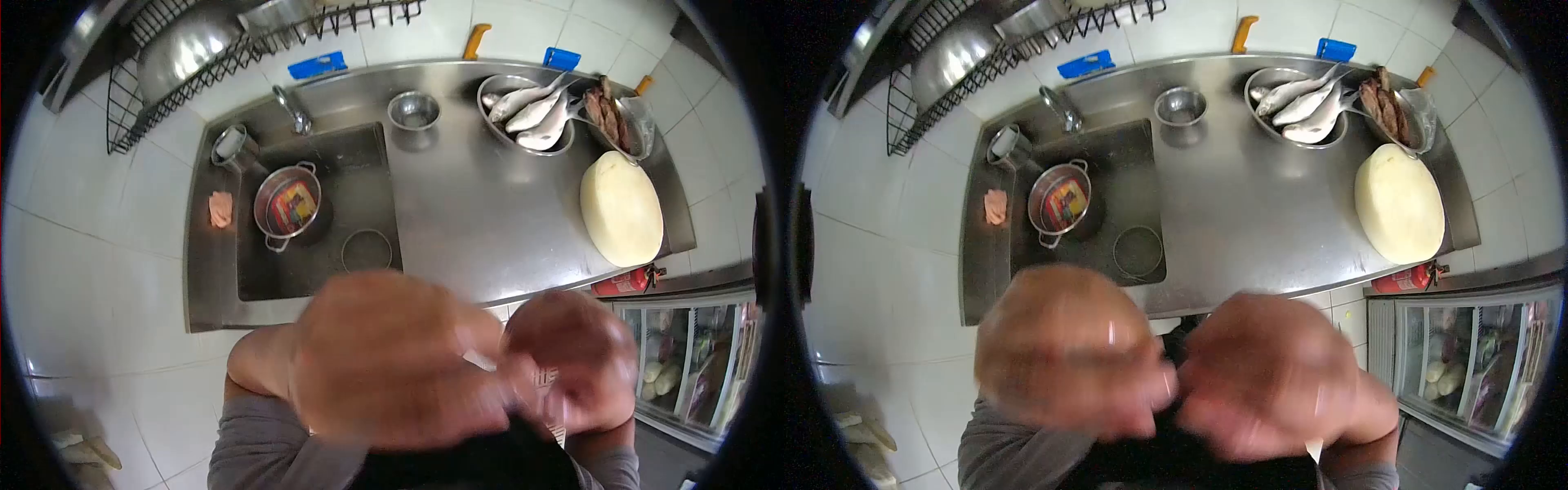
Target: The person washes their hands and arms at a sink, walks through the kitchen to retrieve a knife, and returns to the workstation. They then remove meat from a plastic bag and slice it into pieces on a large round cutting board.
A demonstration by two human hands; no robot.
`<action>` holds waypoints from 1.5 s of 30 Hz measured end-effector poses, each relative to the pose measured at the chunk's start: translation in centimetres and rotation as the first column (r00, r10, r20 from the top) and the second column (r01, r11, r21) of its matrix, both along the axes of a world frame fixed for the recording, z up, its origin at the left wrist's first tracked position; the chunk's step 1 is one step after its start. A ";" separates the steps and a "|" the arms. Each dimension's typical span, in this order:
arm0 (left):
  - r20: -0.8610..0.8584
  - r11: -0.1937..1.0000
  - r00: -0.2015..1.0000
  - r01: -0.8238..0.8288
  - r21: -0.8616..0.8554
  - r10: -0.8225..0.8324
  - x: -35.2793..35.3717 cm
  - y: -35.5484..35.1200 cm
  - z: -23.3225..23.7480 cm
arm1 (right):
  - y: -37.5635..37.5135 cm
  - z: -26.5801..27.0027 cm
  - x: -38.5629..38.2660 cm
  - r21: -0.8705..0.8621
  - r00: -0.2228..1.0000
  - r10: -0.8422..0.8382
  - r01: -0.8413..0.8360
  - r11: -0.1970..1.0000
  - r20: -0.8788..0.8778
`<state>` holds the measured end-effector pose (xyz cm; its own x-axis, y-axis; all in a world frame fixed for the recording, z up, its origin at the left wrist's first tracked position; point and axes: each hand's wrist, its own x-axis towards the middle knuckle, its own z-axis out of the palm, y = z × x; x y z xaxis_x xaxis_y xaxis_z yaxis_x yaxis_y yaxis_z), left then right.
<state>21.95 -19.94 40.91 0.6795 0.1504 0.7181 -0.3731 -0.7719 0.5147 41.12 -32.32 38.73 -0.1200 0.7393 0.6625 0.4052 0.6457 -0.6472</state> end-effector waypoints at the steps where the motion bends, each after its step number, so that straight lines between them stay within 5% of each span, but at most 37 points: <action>1: 0.094 1.000 0.996 0.007 0.005 -0.007 0.1 -0.9 -0.2 | 0.5 0.8 -2.5 0.036 0.954 -0.046 0.059 0.998 -0.296; 2: 0.085 1.000 0.996 -0.024 -0.008 0.025 1.1 -1.1 -1.3 | 0.6 2.4 -3.9 0.036 0.956 -0.128 0.142 0.989 -0.265; 3: 0.421 0.994 0.902 -0.109 0.012 0.094 2.4 -0.9 -3.0 | 2.1 1.0 -5.1 0.029 0.957 -0.093 0.105 0.994 -0.274; 4: 0.704 0.980 0.698 -0.201 0.015 0.132 2.6 -0.8 -4.1 | 4.1 -1.5 -6.4 0.265 0.938 0.050 0.045 0.963 -0.343; 5: 0.695 0.971 0.700 -0.239 0.011 0.164 1.3 -1.0 -4.1 | 5.8 -2.9 -7.2 0.488 0.902 0.201 0.013 0.873 -0.382; 7: 0.352 0.951 0.883 -0.293 -0.103 0.310 -2.3 -2.4 -3.1 | 6.5 0.6 -8.5 0.512 0.926 0.215 -0.027 0.859 -0.311; 8: 0.336 0.944 0.882 -0.313 -0.109 0.331 -2.7 -3.3 -2.1 | 4.9 1.3 -10.3 0.224 0.923 -0.035 0.130 0.966 -0.383; 9: 0.266 0.846 0.813 -0.442 -0.298 0.518 -2.5 -4.1 -1.0 | 4.6 1.5 -11.7 -0.085 0.885 -0.290 0.279 0.957 -0.363; 10: 0.166 0.697 0.721 -0.543 -0.469 0.673 -2.8 -3.9 -0.7 | 5.6 0.9 -11.7 -0.096 0.889 -0.284 0.267 0.959 -0.359; 11: 0.158 0.682 0.711 -0.549 -0.483 0.685 -4.7 -1.9 -0.9 | 6.9 0.1 -10.9 -0.197 0.906 -0.128 0.050 0.979 -0.404; 12: -0.090 0.804 0.881 -0.463 -0.373 0.465 -7.7 1.2 -1.3 | 8.5 -0.8 -10.2 -0.280 0.886 0.024 -0.172 0.944 -0.463; 13: -0.350 0.902 0.914 -0.316 -0.295 0.206 -9.7 4.5 -2.0 | 11.1 -2.2 -9.8 -0.284 0.890 0.037 -0.184 0.941 -0.455; 15: -0.373 0.853 0.902 -0.362 -0.376 0.218 -10.8 10.4 -6.3 | 16.7 -6.6 -9.5 -0.133 0.966 0.218 -0.200 0.971 0.141; 17: -0.632 0.837 0.731 -0.495 -0.234 0.256 -14.0 18.3 -12.8 | 19.5 -12.6 -10.4 -0.495 0.953 0.113 0.043 0.868 0.281; 18: -0.796 0.804 0.519 -0.591 -0.073 0.310 -15.7 22.9 -14.5 | 19.7 -16.3 -10.2 -0.536 0.930 0.082 0.133 0.833 0.358; 19: -0.759 0.762 0.430 -0.635 0.131 0.489 -17.5 28.4 -17.7 | 19.5 -19.0 -9.8 -0.659 0.881 0.150 0.214 0.721 0.450; 20: -0.693 0.521 0.231 -0.819 0.240 0.683 -18.8 31.7 -18.7 | 18.9 -21.0 -9.9 -0.693 0.856 0.159 0.274 0.666 0.492; 23: -0.588 0.253 -0.034 -0.881 0.399 0.808 -24.4 47.5 -26.1 | 17.6 -23.2 -10.6 -0.780 0.870 0.137 0.341 0.525 0.473; 24: -0.585 0.259 -0.023 -0.882 0.394 0.811 -25.2 50.6 -27.4 | 17.5 -23.1 -10.9 -0.808 0.832 0.176 0.423 0.410 0.525; 27: -0.583 0.279 -0.013 -0.870 0.407 0.812 -25.4 55.9 -29.9 | 16.7 -23.0 -11.1 -0.795 0.807 0.173 0.476 0.377 0.565; 29: -0.676 0.180 -0.211 -0.869 0.460 0.707 -24.3 57.3 -31.3 | 16.2 -22.6 -10.8 -0.785 0.816 0.107 0.497 0.369 0.567; 31: -0.755 0.303 -0.221 -0.819 0.487 0.617 -23.9 59.0 -30.6 | 15.3 -22.2 -10.7 -0.781 0.826 0.044 0.511 0.360 0.561; 33: -0.798 0.497 -0.057 -0.755 0.428 0.600 -24.0 59.3 -27.7 | 14.8 -21.9 -10.5 -0.780 0.806 -0.036 0.582 0.232 0.591; 35: -0.865 0.534 -0.098 -0.751 0.389 0.493 -23.9 59.3 -27.7 | 13.7 -22.7 -10.1 -0.780 0.804 -0.062 0.591 0.206 0.592; 37: -0.828 0.548 -0.169 -0.677 0.492 0.535 -24.3 59.5 -31.2 | 13.5 -22.9 -10.3 -0.783 0.797 -0.048 0.601 0.163 0.602; 41: -0.822 0.408 -0.436 -0.719 0.563 0.365 -23.9 62.9 -41.6 | 14.2 -22.7 -11.2 -0.809 0.829 -0.077 0.558 0.182 0.554; 45: -0.920 0.443 -0.343 -0.807 0.391 0.187 -23.8 59.8 -34.9 | 15.1 -22.8 -11.7 -0.806 0.831 -0.064 0.552 0.214 0.552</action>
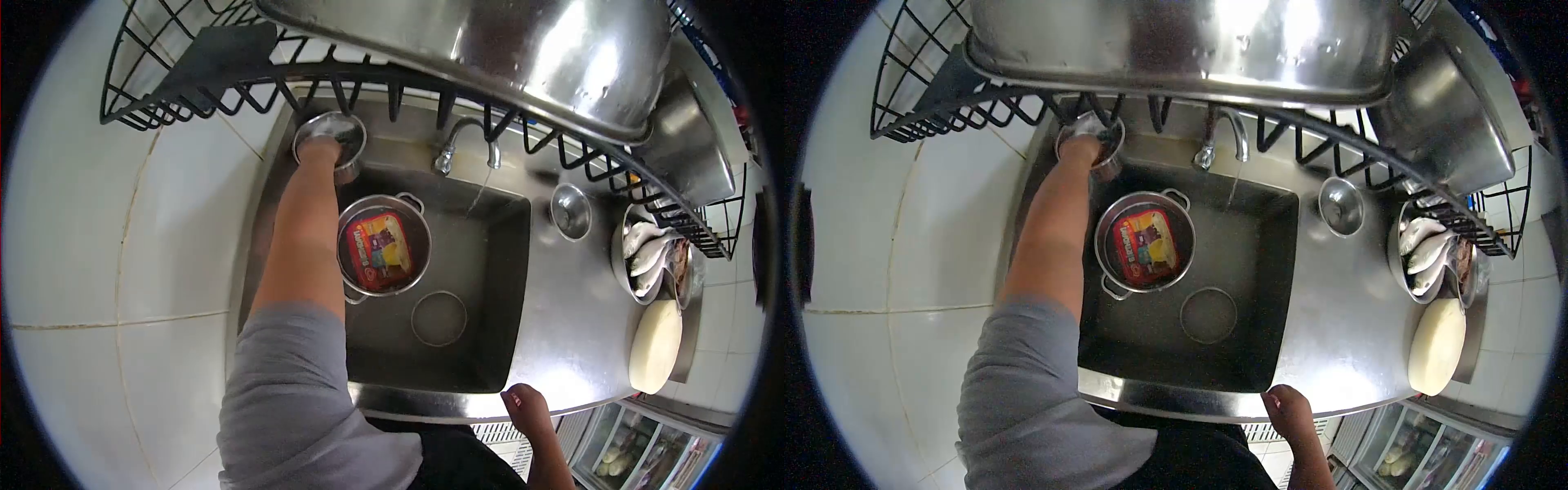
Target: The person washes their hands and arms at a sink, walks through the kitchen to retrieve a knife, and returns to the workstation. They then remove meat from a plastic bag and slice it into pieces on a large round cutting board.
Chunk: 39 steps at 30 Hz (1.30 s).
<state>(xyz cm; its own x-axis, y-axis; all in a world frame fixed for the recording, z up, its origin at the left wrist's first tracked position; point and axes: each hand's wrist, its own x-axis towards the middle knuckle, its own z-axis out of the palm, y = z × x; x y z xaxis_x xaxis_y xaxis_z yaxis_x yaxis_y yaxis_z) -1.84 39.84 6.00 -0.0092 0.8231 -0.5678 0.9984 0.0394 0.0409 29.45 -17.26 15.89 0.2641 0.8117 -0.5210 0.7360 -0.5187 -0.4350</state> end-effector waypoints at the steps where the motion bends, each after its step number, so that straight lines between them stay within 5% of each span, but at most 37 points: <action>1: -0.021 0.996 1.000 -0.009 0.091 0.011 0.0 0.1 -0.2 | 0.3 -0.2 0.2 -0.027 1.000 0.011 -0.011 1.000 -0.005; 3: -0.041 0.984 0.999 -0.013 0.175 0.020 0.4 1.1 -0.3 | 0.4 -0.8 0.6 -0.029 0.999 0.043 -0.043 0.999 0.013; 7: 0.234 0.788 0.931 0.084 0.609 -0.280 -0.2 1.9 0.8 | 1.0 -1.0 1.3 0.015 0.998 0.068 -0.068 0.998 0.006; 8: 0.233 0.791 0.931 0.086 0.606 -0.280 0.2 1.5 0.9 | 1.2 -1.0 1.2 0.011 0.998 0.066 -0.066 0.998 0.004; 9: 0.073 0.931 0.953 0.269 0.245 -0.294 1.7 -1.5 5.2 | 1.4 -1.0 1.2 0.004 0.998 0.067 -0.067 0.998 0.014; 10: -0.073 0.922 0.928 0.349 -0.169 -0.364 2.6 -2.9 7.8 | 1.8 -1.0 1.2 0.005 0.997 0.066 -0.066 0.998 0.027; 12: -0.091 0.898 0.903 0.399 -0.185 -0.419 1.6 -0.3 2.7 | 2.4 -1.0 1.2 -0.005 0.996 0.082 -0.082 0.997 0.036; 14: 0.177 0.987 0.972 0.147 0.068 -0.157 0.5 3.2 -4.7 | 2.7 -0.7 1.1 -0.028 0.992 0.120 -0.119 0.992 0.026; 15: 0.064 0.988 0.988 0.147 -0.052 -0.143 2.1 -2.3 4.3 | 2.6 -0.6 1.0 -0.039 0.992 0.127 -0.126 0.991 0.027; 19: 0.149 0.981 0.988 -0.078 0.176 0.052 1.3 2.1 -4.8 | 2.9 -0.7 0.4 -0.028 0.999 0.045 -0.045 0.999 -0.019; 22: 0.414 0.997 0.910 -0.054 0.052 0.028 -0.6 0.5 0.8 | 2.9 -1.0 0.5 0.037 0.996 0.034 -0.030 0.999 -0.087; 23: 0.823 0.929 0.504 -0.362 -0.073 0.261 -2.3 2.9 -4.3 | 3.2 -1.4 0.3 0.071 0.990 0.037 -0.028 0.997 -0.138; 24: 0.822 0.929 0.508 -0.364 -0.066 0.257 -2.3 2.1 -2.9 | 3.7 -2.2 0.1 0.077 0.989 0.039 -0.029 0.997 -0.143; 25: 0.914 0.813 0.019 -0.463 -0.352 0.406 -2.1 1.2 -1.6 | 4.6 -3.2 -0.1 0.034 0.924 -0.106 0.127 0.991 -0.368; 26: 0.761 0.666 -0.481 -0.398 -0.631 0.435 -1.5 -0.4 0.5 | 5.8 -4.1 -0.2 -0.045 0.790 -0.241 0.262 0.964 -0.564; 29: 0.527 0.785 -0.700 0.076 -0.615 0.481 2.5 -6.5 2.5 | 13.2 -5.3 -4.0 0.013 0.503 -0.181 0.358 0.934 -0.845; 30: 0.269 0.530 -0.833 0.034 -0.847 0.484 5.9 -9.0 3.6 | 15.9 -5.2 -6.0 0.015 0.432 -0.165 0.383 0.924 -0.887; 31: -0.053 0.292 -0.888 0.206 -0.934 0.457 8.6 -12.9 6.1 | 18.7 -4.8 -8.8 -0.021 0.239 -0.151 0.472 0.881 -0.959; 32: -0.094 0.418 -0.898 0.290 -0.861 0.430 10.6 -15.5 1.7 | 21.3 -4.3 -10.8 -0.080 0.036 -0.119 0.545 0.835 -0.992; 33: -0.284 0.328 -0.873 0.424 -0.844 0.398 12.5 -19.3 2.4 | 24.0 -5.2 -11.1 -0.041 -0.009 -0.044 0.581 0.813 -0.999; 34: 0.072 0.636 -0.837 0.353 -0.686 0.542 13.4 -23.1 -1.5 | 26.9 -7.4 -11.6 -0.006 -0.053 0.034 0.619 0.785 -0.998; 36: 0.534 0.617 -0.765 -0.234 -0.752 0.360 16.4 -26.7 0.4 | 32.0 -15.1 -7.6 -0.050 0.279 -0.273 0.610 0.791 -0.921; 37: 0.540 0.615 -0.764 -0.245 -0.750 0.354 16.9 -27.2 -0.1 | 32.4 -13.7 -7.0 -0.055 0.273 -0.271 0.604 0.795 -0.923; 38: 0.668 0.655 -0.611 -0.302 -0.693 0.425 17.2 -27.2 -1.0 | 32.8 -10.7 -6.5 0.128 0.706 -0.267 0.453 0.883 -0.656; 39: 0.763 0.693 -0.430 -0.344 -0.633 0.483 17.4 -27.3 -2.3 | 32.6 -9.1 -6.5 0.209 0.958 -0.178 0.225 0.952 -0.224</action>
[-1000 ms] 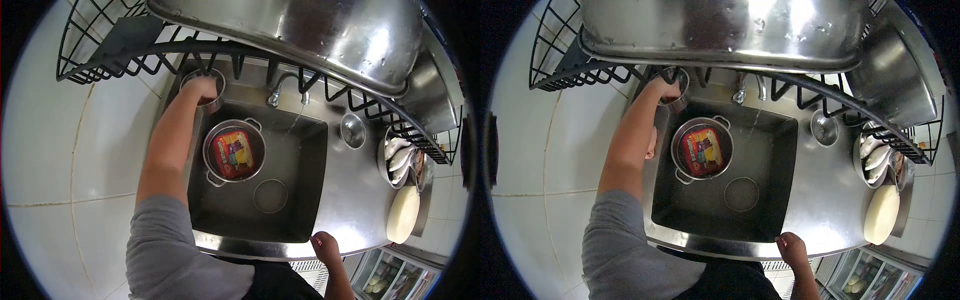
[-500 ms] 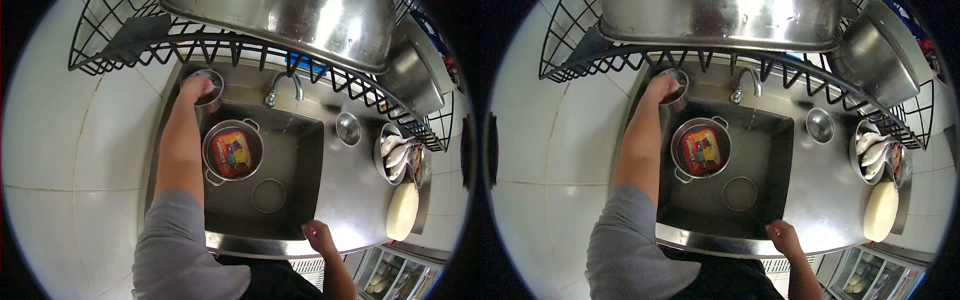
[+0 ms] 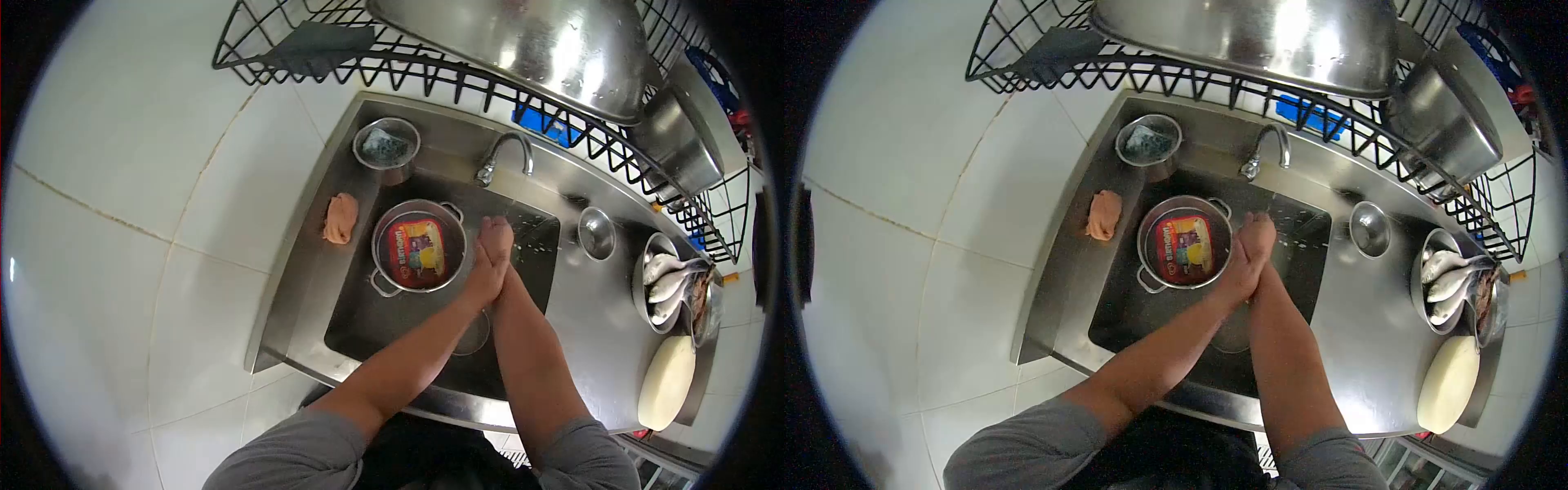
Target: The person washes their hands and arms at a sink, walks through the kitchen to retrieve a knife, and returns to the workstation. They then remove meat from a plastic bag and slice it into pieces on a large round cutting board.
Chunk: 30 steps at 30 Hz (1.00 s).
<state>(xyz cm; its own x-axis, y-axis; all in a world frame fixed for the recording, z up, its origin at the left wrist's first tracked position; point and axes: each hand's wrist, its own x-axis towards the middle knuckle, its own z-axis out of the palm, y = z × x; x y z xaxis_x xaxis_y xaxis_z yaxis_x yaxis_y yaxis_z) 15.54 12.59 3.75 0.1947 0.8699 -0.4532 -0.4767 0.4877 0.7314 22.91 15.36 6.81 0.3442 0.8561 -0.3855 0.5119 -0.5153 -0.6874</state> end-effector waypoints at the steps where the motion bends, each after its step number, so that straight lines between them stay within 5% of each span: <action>1: -0.178 0.993 0.977 0.117 -0.010 -0.117 -0.2 0.0 -0.7 | -0.6 -1.7 -0.8 -0.001 1.000 0.007 -0.007 1.000 -0.004; 3: -0.336 0.975 0.916 0.217 -0.036 -0.217 -1.7 1.1 -0.9 | -2.9 -7.9 -2.5 0.176 0.991 0.037 -0.015 0.984 -0.126; 5: 0.292 0.813 0.837 0.531 -0.237 -0.462 -6.2 3.8 1.1 | -4.0 -6.6 -4.0 0.269 0.982 0.070 -0.020 0.963 -0.177; 6: 0.322 0.930 0.889 0.363 -0.066 -0.324 -6.5 2.8 1.8 | -5.4 -1.5 -5.4 0.437 0.986 0.168 -0.143 0.888 -0.020; 7: 0.326 0.927 0.887 0.367 -0.069 -0.327 -5.6 1.1 3.4 | -6.4 1.3 -6.3 0.565 0.962 0.228 -0.271 0.779 0.147; 8: 0.609 0.981 0.773 0.188 0.049 -0.178 -4.4 -0.8 5.7 | -4.9 1.3 -6.4 0.722 0.927 0.283 -0.020 0.692 -0.245; 9: 0.836 0.995 0.545 -0.023 0.094 -0.066 -3.4 -2.6 6.7 | -2.8 1.2 -5.4 0.718 0.932 0.265 -0.008 0.696 -0.247; 10: 0.719 0.988 0.678 0.096 0.122 -0.154 -2.8 -4.1 6.0 | -0.8 1.0 -3.7 0.462 0.517 0.262 0.305 0.833 -0.815; 11: 0.722 0.985 0.671 0.129 0.111 -0.169 -2.3 -3.1 2.3 | -0.5 0.7 -2.0 0.059 -0.149 0.124 0.382 0.922 -0.981; 13: 0.486 0.993 0.874 -0.078 0.092 0.024 -0.4 0.9 -6.8 | -3.2 5.1 -3.2 0.139 0.482 0.020 0.212 0.967 -0.876; 14: 0.497 0.996 0.868 -0.042 0.080 -0.004 -0.1 2.0 -5.2 | -4.5 3.0 -4.6 0.537 0.895 0.135 0.129 0.834 -0.426; 15: 0.062 0.991 0.996 0.054 0.121 -0.062 -1.3 3.3 -1.1 | -6.4 0.6 -6.3 0.749 0.980 0.057 -0.182 0.638 0.190; 16: -0.395 0.979 0.914 0.158 0.127 -0.096 -2.8 4.4 2.8 | -9.1 0.7 -8.4 0.736 0.992 -0.017 -0.080 0.673 0.124; 17: -0.767 0.963 0.636 0.250 0.101 -0.084 -3.3 4.9 4.9 | -10.8 1.5 -9.6 0.720 0.995 -0.086 0.018 0.694 0.057; 18: -0.768 0.960 0.635 0.257 0.106 -0.086 -2.8 5.0 4.8 | -10.6 3.0 -8.9 0.724 0.994 -0.094 0.024 0.690 0.057; 19: -0.550 0.977 0.833 0.157 0.148 -0.051 -2.3 4.5 4.2 | -10.2 4.6 -7.6 0.451 0.910 -0.032 0.235 0.861 -0.412; 20: -0.292 0.987 0.956 0.055 0.148 -0.010 -1.7 3.4 3.4 | -9.9 5.4 -6.1 0.076 0.606 -0.110 0.274 0.959 -0.788; 22: 0.271 0.988 0.956 -0.139 0.069 0.115 -0.2 1.7 2.1 | -4.6 2.4 -2.0 -0.239 0.427 -0.342 0.276 0.931 -0.837; 23: 0.526 0.977 0.830 -0.213 -0.010 0.186 0.6 0.9 1.8 | -1.8 0.3 0.6 -0.088 0.678 -0.171 0.155 0.984 -0.715; 24: 0.500 0.976 0.859 -0.190 0.110 0.111 1.5 -0.8 1.7 | -0.5 -1.3 2.2 0.020 0.856 0.014 -0.005 1.000 -0.517; 25: 0.494 0.979 0.864 -0.174 0.108 0.099 2.2 -2.0 0.8 | -1.0 -0.6 2.2 0.017 0.853 0.000 0.011 1.000 -0.522; 26: 0.008 0.969 0.995 -0.099 0.226 0.100 2.7 -3.1 -0.1 | -1.4 0.1 1.9 0.119 0.967 0.252 -0.247 0.962 -0.033; 27: -0.476 0.954 0.870 0.021 0.298 0.130 2.9 -3.7 -0.7 | -1.6 0.7 1.3 0.072 0.774 0.422 -0.511 0.856 0.472; 28: -0.318 0.992 0.947 0.082 0.100 -0.046 1.2 -3.0 3.5 | -1.6 -0.7 0.4 -0.011 0.729 0.461 -0.529 0.848 0.506; 29: -0.314 0.993 0.949 0.066 0.102 -0.031 -0.4 -1.5 3.7 | -2.3 -0.4 -0.2 -0.012 0.720 0.471 -0.542 0.840 0.510; 30: -0.070 0.966 0.967 0.239 -0.099 -0.246 -1.9 0.2 3.9 | -3.6 0.4 -1.1 0.138 0.840 0.415 -0.484 0.864 0.350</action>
